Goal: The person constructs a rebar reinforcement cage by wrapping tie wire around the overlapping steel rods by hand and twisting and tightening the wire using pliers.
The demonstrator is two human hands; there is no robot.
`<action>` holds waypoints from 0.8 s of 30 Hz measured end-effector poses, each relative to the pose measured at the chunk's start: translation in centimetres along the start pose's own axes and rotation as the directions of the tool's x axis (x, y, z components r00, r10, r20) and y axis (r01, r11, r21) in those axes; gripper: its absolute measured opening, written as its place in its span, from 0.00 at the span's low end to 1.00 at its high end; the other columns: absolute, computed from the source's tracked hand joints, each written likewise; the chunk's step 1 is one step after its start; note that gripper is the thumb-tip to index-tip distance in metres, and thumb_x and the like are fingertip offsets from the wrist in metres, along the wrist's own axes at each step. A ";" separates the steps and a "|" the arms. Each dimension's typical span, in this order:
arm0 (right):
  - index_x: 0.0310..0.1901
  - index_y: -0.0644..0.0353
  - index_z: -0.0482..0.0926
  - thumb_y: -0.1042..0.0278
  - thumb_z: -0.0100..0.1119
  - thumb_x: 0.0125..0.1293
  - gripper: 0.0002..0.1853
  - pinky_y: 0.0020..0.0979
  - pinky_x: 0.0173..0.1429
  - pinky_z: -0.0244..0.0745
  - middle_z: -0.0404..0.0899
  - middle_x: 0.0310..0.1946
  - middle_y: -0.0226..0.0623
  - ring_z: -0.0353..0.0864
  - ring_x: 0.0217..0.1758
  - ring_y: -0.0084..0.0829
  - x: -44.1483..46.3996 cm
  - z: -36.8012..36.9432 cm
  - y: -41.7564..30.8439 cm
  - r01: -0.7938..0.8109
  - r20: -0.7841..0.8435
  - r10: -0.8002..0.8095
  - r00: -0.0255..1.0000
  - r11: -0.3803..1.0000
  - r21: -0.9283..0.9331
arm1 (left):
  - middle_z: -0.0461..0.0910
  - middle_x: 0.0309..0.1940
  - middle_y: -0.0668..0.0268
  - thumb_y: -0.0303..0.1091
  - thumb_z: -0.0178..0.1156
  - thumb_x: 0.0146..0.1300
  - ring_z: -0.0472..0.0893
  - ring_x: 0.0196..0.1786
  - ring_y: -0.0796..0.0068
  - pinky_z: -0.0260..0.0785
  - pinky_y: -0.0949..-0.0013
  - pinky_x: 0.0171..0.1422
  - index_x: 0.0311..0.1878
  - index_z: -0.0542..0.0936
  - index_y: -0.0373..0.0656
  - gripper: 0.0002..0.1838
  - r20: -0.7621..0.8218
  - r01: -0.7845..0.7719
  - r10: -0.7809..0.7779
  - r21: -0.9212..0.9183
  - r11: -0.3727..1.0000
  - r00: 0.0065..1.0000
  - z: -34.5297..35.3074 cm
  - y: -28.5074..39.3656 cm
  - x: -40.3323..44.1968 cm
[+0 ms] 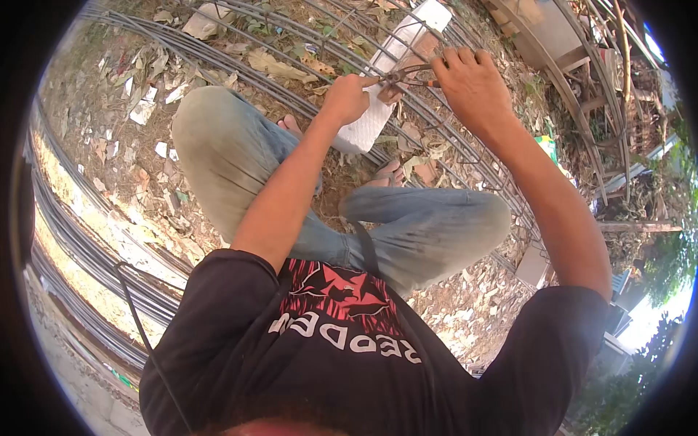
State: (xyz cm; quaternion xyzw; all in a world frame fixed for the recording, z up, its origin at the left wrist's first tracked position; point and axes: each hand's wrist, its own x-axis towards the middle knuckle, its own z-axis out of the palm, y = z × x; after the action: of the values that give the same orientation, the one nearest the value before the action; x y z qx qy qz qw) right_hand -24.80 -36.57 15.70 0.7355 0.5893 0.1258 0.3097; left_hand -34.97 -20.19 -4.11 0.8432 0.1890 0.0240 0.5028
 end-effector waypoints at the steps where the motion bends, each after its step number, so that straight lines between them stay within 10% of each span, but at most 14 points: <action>1: 0.52 0.66 0.78 0.68 0.58 0.69 0.14 0.44 0.49 0.84 0.82 0.51 0.44 0.89 0.50 0.39 0.1 -0.3 0.5 0.086 -0.066 -0.093 0.993 0.990 -0.112 | 0.87 0.47 0.44 0.23 0.60 0.61 0.87 0.49 0.44 0.79 0.50 0.58 0.63 0.87 0.57 0.27 -0.001 -0.002 0.002 -0.002 1.000 1.000 0.1 0.0 0.0; 5: 0.38 0.66 0.80 0.56 0.60 0.76 0.18 0.45 0.40 0.84 0.85 0.31 0.41 0.88 0.33 0.40 1.0 -1.0 0.3 -0.138 0.401 0.018 0.916 0.952 0.273 | 0.87 0.44 0.42 0.23 0.60 0.60 0.87 0.46 0.43 0.79 0.49 0.55 0.62 0.87 0.54 0.27 -0.037 -0.059 0.059 0.001 0.998 0.998 0.5 -0.6 0.2; 8: 0.31 0.68 0.81 0.55 0.64 0.75 0.22 0.45 0.31 0.82 0.81 0.19 0.40 0.84 0.19 0.38 2.1 0.4 3.2 -0.777 0.820 -0.166 0.547 0.262 0.572 | 0.86 0.43 0.41 0.23 0.60 0.59 0.87 0.45 0.43 0.79 0.49 0.54 0.62 0.87 0.53 0.27 -0.047 -0.078 0.078 0.006 0.997 0.996 0.5 -0.7 0.1; 11: 0.30 0.71 0.79 0.53 0.69 0.70 0.24 0.44 0.27 0.81 0.77 0.15 0.38 0.79 0.12 0.36 1.2 0.6 3.0 -0.765 0.823 -0.179 0.540 0.303 0.568 | 0.86 0.42 0.41 0.23 0.59 0.58 0.87 0.44 0.43 0.80 0.49 0.54 0.62 0.87 0.52 0.27 -0.040 -0.090 0.091 0.025 0.996 0.995 -0.2 -0.2 0.4; 12: 0.38 0.72 0.78 0.56 0.74 0.64 0.23 0.42 0.30 0.82 0.80 0.20 0.39 0.84 0.19 0.36 1.6 0.9 2.9 -0.545 0.789 -0.110 0.605 0.665 0.511 | 0.86 0.42 0.41 0.23 0.59 0.58 0.87 0.44 0.43 0.80 0.49 0.54 0.62 0.87 0.52 0.27 -0.031 -0.083 0.084 0.028 0.996 0.996 -0.2 -0.2 0.0; 15: 0.50 0.70 0.76 0.63 0.72 0.62 0.22 0.42 0.36 0.82 0.83 0.32 0.40 0.87 0.29 0.38 1.2 0.2 1.3 -0.087 0.278 0.043 0.960 0.985 0.148 | 0.86 0.40 0.41 0.22 0.59 0.58 0.87 0.42 0.43 0.80 0.49 0.53 0.62 0.87 0.52 0.28 -0.008 -0.056 0.056 -0.010 0.998 0.998 -0.7 0.2 -0.3; 19: 0.51 0.67 0.78 0.75 0.55 0.69 0.11 0.51 0.41 0.82 0.82 0.42 0.44 0.88 0.35 0.47 1.7 -0.2 2.1 0.278 -0.316 -0.282 0.906 0.959 -0.059 | 0.86 0.39 0.41 0.22 0.58 0.58 0.87 0.40 0.43 0.79 0.50 0.50 0.62 0.87 0.52 0.28 -0.037 -0.049 0.048 -0.022 0.999 0.998 -0.1 -0.4 0.0; 22: 0.43 0.68 0.81 0.67 0.56 0.72 0.11 0.53 0.45 0.83 0.84 0.39 0.45 0.89 0.39 0.44 2.1 0.1 2.0 0.257 -0.151 -0.266 0.952 0.963 -0.079 | 0.86 0.38 0.40 0.22 0.58 0.57 0.87 0.40 0.43 0.79 0.50 0.50 0.62 0.87 0.52 0.29 -0.060 -0.088 0.086 -0.027 0.996 0.994 0.6 -1.1 0.5; 24: 0.40 0.69 0.83 0.59 0.58 0.75 0.18 0.46 0.37 0.82 0.85 0.33 0.44 0.87 0.31 0.41 1.5 0.8 2.2 0.022 0.195 -0.073 0.978 0.968 0.250 | 0.85 0.37 0.40 0.21 0.58 0.56 0.87 0.40 0.43 0.79 0.50 0.50 0.62 0.87 0.52 0.29 -0.068 -0.098 0.096 -0.029 0.995 0.993 0.6 -0.9 0.5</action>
State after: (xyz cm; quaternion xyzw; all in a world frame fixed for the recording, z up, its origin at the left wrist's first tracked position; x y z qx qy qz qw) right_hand -22.25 -35.63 16.13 0.7627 0.5834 -0.0312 0.2773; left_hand -34.66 -20.09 -5.27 0.8418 0.1640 0.0795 0.5081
